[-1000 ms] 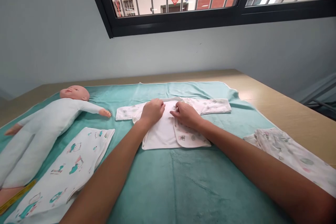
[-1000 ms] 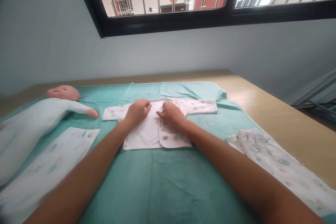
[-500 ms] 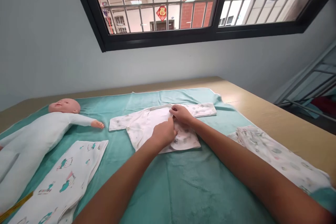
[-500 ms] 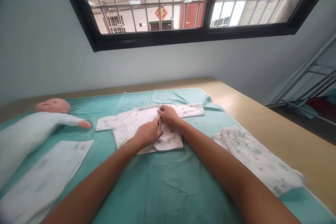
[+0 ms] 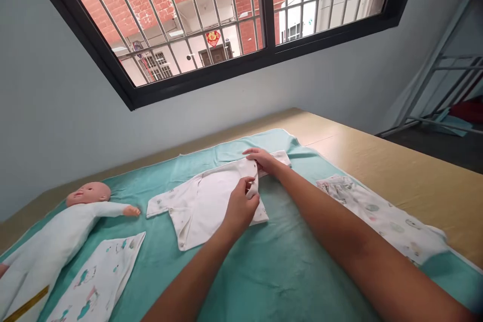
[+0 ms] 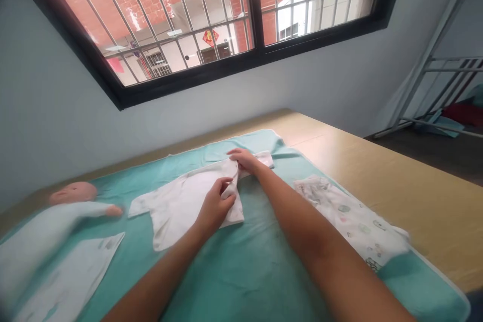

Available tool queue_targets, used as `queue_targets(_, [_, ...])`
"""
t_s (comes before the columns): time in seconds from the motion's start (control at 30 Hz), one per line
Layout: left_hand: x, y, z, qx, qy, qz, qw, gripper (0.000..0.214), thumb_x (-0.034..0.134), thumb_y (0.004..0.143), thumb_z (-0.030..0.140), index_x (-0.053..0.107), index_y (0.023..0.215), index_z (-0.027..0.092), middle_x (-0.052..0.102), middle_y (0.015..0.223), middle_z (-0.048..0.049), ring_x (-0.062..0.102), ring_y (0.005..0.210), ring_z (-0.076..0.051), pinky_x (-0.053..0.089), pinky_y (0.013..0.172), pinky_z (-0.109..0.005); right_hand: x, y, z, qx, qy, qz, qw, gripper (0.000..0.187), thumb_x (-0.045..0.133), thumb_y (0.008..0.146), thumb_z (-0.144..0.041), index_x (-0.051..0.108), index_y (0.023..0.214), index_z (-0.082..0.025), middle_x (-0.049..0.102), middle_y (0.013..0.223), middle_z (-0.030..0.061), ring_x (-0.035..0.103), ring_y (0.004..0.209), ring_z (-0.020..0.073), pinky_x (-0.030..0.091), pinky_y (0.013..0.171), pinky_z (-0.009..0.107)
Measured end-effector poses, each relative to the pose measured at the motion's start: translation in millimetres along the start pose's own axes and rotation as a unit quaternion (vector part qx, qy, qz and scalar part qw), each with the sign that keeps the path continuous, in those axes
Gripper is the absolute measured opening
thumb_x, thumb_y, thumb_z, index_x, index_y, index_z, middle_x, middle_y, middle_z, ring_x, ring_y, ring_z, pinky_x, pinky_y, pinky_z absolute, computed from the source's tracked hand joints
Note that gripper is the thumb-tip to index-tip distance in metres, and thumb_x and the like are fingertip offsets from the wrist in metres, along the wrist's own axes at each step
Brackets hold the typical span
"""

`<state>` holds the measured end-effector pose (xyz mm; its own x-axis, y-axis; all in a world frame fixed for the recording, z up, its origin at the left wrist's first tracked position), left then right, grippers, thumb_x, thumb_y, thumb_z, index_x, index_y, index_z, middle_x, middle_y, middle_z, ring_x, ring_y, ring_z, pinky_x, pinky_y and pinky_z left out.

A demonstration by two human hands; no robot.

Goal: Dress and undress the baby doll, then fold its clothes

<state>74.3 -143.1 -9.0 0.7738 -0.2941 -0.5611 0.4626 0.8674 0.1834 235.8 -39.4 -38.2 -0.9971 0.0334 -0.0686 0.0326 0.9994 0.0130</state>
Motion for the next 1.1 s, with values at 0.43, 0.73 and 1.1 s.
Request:
queue_targets(0.43, [78.3, -7.8, 42.1, 0.144, 0.003, -0.103, 0.984, 0.023, 0.052, 0.085, 0.01, 0.064, 0.102, 0.021, 0.069, 0.1, -0.0039, 0.062, 0.095, -0.018, 0.05, 0.087, -0.031, -52.7, 2.3, -5.0, 0.057, -0.318, 0.005, 0.946, 0.017, 0.066, 0.069, -0.016, 0.071, 0.085, -0.016, 0.066, 0.07, 0.0043, 0.056, 0.061, 0.0156, 0.039, 0.053, 0.024])
queue_targets(0.73, [-25.9, 36.6, -33.5, 0.068, 0.269, 0.018, 0.96, 0.026, 0.051, 0.09, 0.019, 0.066, 0.11, 0.019, 0.067, 0.123, -0.0087, 0.058, 0.119, -0.025, 0.043, 0.106, -0.039, 35.5, -4.3, -54.0, -0.112, -0.408, -0.089, 0.902, 0.026, 0.054, 0.089, -0.031, 0.068, 0.11, -0.024, 0.07, 0.119, 0.0041, 0.065, 0.099, 0.0198, 0.048, 0.076, 0.025])
queue_targets(1.1, [-101.3, 39.8, -135.2, -0.047, 0.402, -0.015, 0.914, 0.049, 0.035, 0.099, 0.035, 0.049, 0.14, 0.013, 0.041, 0.154, -0.0163, 0.033, 0.144, -0.03, 0.027, 0.116, -0.05, 90.0, -13.3, -2.0, -0.214, -0.532, -0.102, 0.813, 0.029, 0.047, 0.096, -0.028, 0.063, 0.117, -0.017, 0.052, 0.144, 0.0156, 0.042, 0.137, 0.0285, 0.023, 0.115, 0.051])
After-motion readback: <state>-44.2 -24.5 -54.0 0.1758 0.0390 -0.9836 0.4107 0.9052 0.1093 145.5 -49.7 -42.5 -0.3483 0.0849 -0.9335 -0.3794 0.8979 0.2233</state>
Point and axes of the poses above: each hand's wrist, its own y-axis towards the middle knuckle, its own x-axis out of the palm, z = x × y, the point moved 6 cm from there along y, towards the middle knuckle
